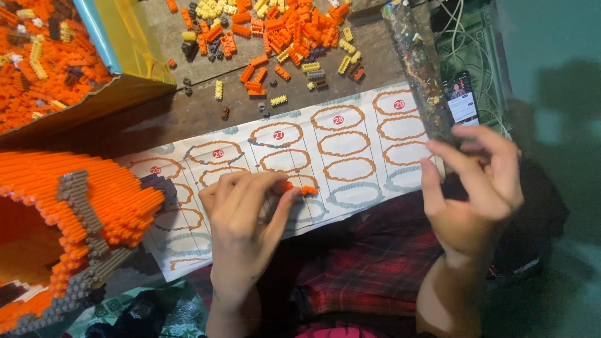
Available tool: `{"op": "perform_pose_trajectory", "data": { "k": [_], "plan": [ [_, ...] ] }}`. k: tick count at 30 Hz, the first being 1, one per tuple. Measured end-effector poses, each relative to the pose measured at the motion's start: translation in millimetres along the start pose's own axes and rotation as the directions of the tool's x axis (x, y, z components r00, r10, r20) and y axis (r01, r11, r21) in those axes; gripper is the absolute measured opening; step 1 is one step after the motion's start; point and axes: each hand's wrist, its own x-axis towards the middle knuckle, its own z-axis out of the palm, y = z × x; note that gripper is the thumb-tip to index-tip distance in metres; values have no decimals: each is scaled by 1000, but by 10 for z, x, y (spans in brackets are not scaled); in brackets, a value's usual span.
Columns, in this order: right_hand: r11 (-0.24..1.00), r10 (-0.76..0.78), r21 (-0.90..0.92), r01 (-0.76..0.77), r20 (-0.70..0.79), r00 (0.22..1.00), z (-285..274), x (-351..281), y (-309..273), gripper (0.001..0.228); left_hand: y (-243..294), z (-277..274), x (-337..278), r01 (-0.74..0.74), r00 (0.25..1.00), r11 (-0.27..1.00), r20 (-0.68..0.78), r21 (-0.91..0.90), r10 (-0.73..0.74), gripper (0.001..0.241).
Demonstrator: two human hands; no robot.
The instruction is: The person sorts small orange and yellow plastic pieces from a box and assembles them into a circular pattern on a paper template. They repeatedly pick pieces, connect them by hand, and place them onto the template to form a decorative craft.
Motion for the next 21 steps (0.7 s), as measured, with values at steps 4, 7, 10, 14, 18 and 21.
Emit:
{"op": "perform_pose_trajectory", "data": {
  "k": [4,7,10,14,18,21],
  "plan": [
    [997,-10,-78,15,68,998,42,131,-37,32,8,-2,-9,12,1000,999,-17,39,-11,36],
    [998,-2,-60,5,41,999,63,136,-62,29,26,-11,-32,-8,999,1000,-33,16,8,31],
    [997,-14,-74,16,22,1000,67,176,-71,27,47,17,-38,-60,997,997,-49,57,62,27],
    [996,-27,-82,30,37,999,62,307,-220,28,87,43,6,-139,990,990,-16,-14,139,32],
    [994,-98,59,91,127,987,85,580,-484,30,53,62,15,-143,990,989,-6,-43,143,23],
    [971,-235,79,224,167,958,156,812,-549,29,47,51,21,-137,990,989,3,-58,138,22]
  ]
}}
